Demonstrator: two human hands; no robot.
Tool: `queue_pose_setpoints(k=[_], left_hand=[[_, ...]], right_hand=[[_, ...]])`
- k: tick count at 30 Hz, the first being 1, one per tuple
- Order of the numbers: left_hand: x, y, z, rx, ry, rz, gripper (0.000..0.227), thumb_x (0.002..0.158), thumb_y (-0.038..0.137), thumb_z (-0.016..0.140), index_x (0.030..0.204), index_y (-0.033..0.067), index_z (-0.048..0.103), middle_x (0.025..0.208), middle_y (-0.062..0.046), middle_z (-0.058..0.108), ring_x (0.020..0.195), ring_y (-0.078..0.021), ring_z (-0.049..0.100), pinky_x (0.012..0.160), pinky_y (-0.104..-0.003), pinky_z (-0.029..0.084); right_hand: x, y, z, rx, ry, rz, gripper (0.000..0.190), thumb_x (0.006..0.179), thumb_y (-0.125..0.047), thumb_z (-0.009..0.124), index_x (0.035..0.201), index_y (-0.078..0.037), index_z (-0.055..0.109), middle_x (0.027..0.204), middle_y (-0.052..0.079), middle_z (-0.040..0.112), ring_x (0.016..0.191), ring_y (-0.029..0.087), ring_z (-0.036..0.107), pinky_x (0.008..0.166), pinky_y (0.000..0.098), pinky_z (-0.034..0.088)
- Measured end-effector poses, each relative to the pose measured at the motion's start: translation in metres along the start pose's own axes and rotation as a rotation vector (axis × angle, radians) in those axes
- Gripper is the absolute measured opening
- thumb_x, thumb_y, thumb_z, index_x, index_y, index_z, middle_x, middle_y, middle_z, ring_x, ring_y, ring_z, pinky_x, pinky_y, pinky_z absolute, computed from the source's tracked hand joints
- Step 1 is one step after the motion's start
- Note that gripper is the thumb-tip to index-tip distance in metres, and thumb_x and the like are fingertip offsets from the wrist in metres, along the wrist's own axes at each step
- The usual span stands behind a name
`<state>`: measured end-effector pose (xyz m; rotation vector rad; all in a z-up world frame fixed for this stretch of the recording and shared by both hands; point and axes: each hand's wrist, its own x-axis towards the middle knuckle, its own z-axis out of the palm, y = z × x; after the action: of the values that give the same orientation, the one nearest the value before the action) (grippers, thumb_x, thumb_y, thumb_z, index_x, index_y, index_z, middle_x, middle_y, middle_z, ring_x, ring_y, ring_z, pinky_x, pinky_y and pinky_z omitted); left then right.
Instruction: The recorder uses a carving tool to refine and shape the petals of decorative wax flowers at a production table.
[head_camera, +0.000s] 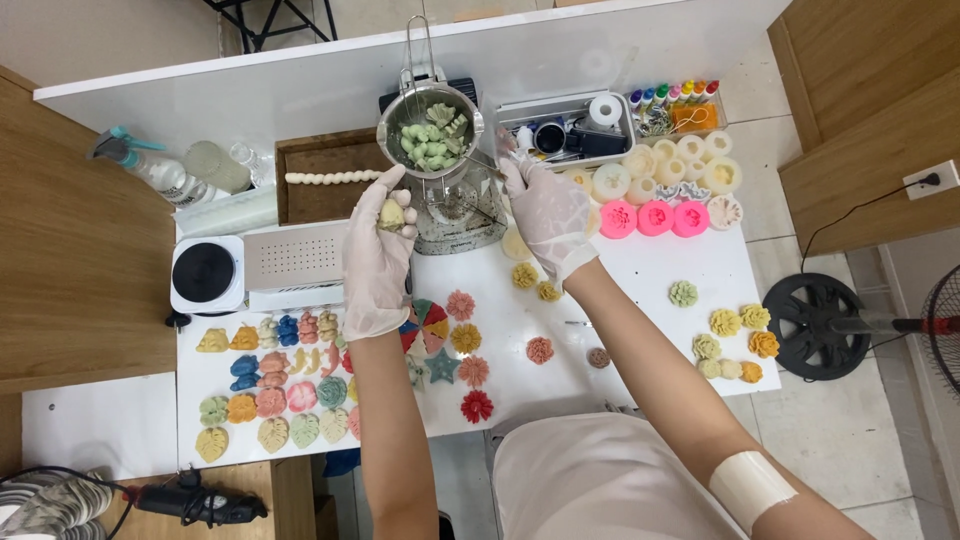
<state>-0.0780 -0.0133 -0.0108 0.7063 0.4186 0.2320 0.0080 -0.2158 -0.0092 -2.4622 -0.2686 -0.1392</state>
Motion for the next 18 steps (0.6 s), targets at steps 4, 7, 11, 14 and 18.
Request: queue_pose_setpoints(k=[4, 7, 11, 14, 18], left_hand=[[-0.003, 0.002, 0.003, 0.016, 0.026, -0.004, 0.036, 0.102, 0.018, 0.061, 0.131, -0.0031, 0.065, 0.086, -0.005, 0.066, 0.068, -0.0111, 0.059, 0.057, -0.021, 0.046], [-0.005, 0.002, 0.002, 0.015, 0.027, -0.002, 0.037, 0.102, 0.019, 0.061, 0.132, -0.0025, 0.065, 0.087, -0.004, 0.065, 0.068, -0.0106, 0.059, 0.057, -0.021, 0.047], [-0.005, 0.0, 0.003, -0.002, 0.021, -0.006, 0.037, 0.102, 0.019, 0.06, 0.132, -0.0028, 0.065, 0.087, -0.004, 0.065, 0.07, -0.0102, 0.059, 0.058, -0.021, 0.047], [-0.012, 0.002, 0.009, -0.01, 0.011, 0.001, 0.038, 0.103, 0.018, 0.06, 0.133, -0.0038, 0.064, 0.087, -0.004, 0.065, 0.071, -0.01, 0.059, 0.059, -0.021, 0.047], [-0.013, 0.001, 0.003, 0.011, 0.011, -0.014, 0.037, 0.103, 0.019, 0.059, 0.133, -0.0025, 0.064, 0.087, -0.002, 0.065, 0.071, -0.009, 0.059, 0.059, -0.021, 0.046]], right_hand=[[0.0, 0.006, 0.0, -0.067, 0.027, -0.009, 0.039, 0.102, -0.047, 0.057, 0.1, -0.014, 0.078, 0.077, 0.02, 0.071, 0.07, 0.04, 0.068, 0.063, 0.0505, 0.051], [-0.002, -0.002, -0.007, -0.019, 0.021, -0.01, 0.039, 0.102, -0.047, 0.056, 0.098, -0.015, 0.078, 0.077, 0.018, 0.072, 0.07, 0.039, 0.069, 0.064, 0.0497, 0.052], [-0.002, -0.007, 0.0, 0.071, 0.079, -0.103, 0.033, 0.1, -0.041, 0.062, 0.098, -0.012, 0.076, 0.077, 0.018, 0.071, 0.07, 0.038, 0.069, 0.063, 0.0487, 0.051], [-0.005, -0.01, 0.007, 0.087, 0.079, -0.208, 0.032, 0.102, -0.038, 0.066, 0.091, -0.009, 0.074, 0.077, 0.018, 0.07, 0.072, 0.037, 0.068, 0.067, 0.0483, 0.051], [-0.007, -0.01, 0.006, -0.001, 0.053, -0.23, 0.03, 0.097, -0.037, 0.069, 0.086, -0.009, 0.073, 0.071, 0.017, 0.069, 0.071, 0.036, 0.068, 0.067, 0.0486, 0.05]])
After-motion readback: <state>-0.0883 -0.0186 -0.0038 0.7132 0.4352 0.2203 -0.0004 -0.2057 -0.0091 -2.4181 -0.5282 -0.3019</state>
